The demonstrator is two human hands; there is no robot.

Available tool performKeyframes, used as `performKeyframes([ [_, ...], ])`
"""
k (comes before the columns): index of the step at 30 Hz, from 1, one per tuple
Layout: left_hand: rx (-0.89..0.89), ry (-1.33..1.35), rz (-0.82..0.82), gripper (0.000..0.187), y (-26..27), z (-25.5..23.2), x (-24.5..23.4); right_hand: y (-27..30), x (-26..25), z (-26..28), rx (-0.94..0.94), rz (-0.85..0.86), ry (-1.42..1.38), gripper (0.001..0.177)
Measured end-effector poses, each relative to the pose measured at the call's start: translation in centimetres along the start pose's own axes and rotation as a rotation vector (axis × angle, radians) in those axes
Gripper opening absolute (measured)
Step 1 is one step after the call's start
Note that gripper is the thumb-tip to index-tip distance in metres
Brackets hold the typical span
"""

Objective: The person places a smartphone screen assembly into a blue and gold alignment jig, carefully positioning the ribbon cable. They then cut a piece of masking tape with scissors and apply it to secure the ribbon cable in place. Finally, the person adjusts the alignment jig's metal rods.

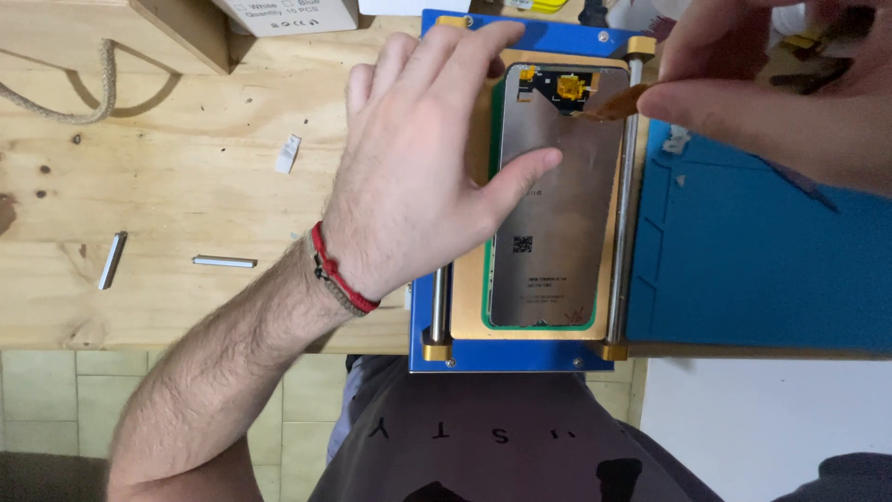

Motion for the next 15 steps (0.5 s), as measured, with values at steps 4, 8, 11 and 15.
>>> performKeyframes([
  [4,-0.105,0.278,0.006,0.050,-0.6,0.1,0.1,0.5,-0.2,0.6,0.127,0.046,-0.067,0.017],
  [8,-0.129,0.650,-0.075,0.037,-0.6,-0.3,-0.4,-1.1,-0.2,1.5,0.119,0.094,-0.026,0.022],
  [11,-0.129,0.669,-0.073,0.037,-0.7,-0.9,-0.9,-2.8,-0.4,1.9,0.107,0.127,0.010,0.029],
  [15,-0.137,0.653,-0.095,0.035,-0.8,-1.6,-1.4,-4.4,-0.7,2.6,0.087,0.184,0.067,0.040],
])
Point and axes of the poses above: each hand's wrist, its own y-axis away from the middle knuckle, its own x-axis out of the palm, z = x × y, the point moved 3 cm from there along -y, towards the middle knuckle, and after that the axes turned 9 degrees about x, right-handed, at the moved point
